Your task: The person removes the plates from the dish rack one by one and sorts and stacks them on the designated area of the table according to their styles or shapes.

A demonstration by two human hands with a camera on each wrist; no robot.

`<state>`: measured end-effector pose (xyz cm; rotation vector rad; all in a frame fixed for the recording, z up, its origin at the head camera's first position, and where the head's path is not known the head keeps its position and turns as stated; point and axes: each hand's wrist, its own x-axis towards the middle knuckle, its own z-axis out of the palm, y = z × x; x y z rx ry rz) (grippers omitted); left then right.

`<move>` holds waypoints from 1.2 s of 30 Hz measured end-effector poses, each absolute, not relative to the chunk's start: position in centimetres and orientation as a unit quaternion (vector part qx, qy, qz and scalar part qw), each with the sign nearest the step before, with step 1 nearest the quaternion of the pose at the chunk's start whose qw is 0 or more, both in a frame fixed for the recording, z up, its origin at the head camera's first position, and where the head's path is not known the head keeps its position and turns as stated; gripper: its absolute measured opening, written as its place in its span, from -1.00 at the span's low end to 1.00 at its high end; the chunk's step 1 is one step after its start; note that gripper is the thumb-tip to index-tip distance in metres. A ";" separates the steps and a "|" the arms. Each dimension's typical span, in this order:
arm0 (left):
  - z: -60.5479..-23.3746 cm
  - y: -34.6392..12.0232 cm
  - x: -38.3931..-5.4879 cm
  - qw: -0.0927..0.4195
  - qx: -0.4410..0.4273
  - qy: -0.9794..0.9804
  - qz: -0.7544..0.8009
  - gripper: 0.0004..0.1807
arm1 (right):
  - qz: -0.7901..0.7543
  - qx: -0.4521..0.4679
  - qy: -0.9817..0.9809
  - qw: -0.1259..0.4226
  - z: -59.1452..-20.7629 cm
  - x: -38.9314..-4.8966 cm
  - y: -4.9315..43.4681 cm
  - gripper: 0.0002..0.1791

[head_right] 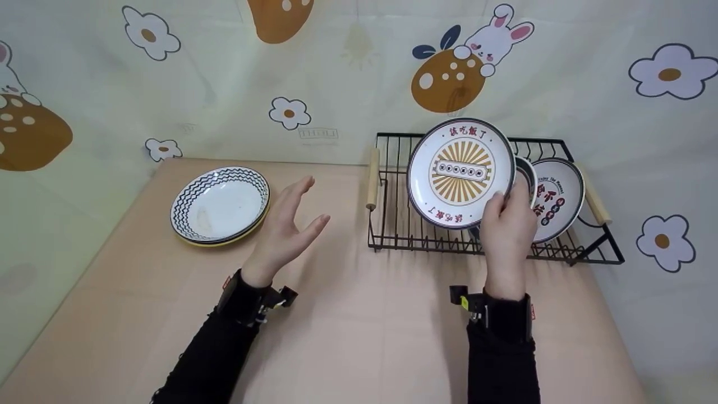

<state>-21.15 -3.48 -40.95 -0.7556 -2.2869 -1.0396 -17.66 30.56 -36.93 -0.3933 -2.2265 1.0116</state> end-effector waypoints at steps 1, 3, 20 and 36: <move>-40.9 -3.4 -21.1 0.254 -0.279 -0.843 -0.384 -0.22 | 0.394 -0.147 -0.846 0.327 -36.9 -17.6 30.5 -0.60; -40.9 -3.4 -21.1 0.250 -0.281 -0.843 -0.385 -0.22 | 0.409 -0.137 -0.839 0.330 -36.9 -17.5 30.2 -0.60; -40.9 -3.2 -21.3 0.238 -0.270 -0.839 -0.408 -0.23 | 0.489 -0.068 -0.798 0.345 -37.3 -17.1 27.5 -0.61; -40.4 -2.9 -21.5 0.204 -0.252 -0.837 -0.440 -0.24 | 0.516 -0.040 -0.796 0.313 -38.0 -17.0 25.8 -0.62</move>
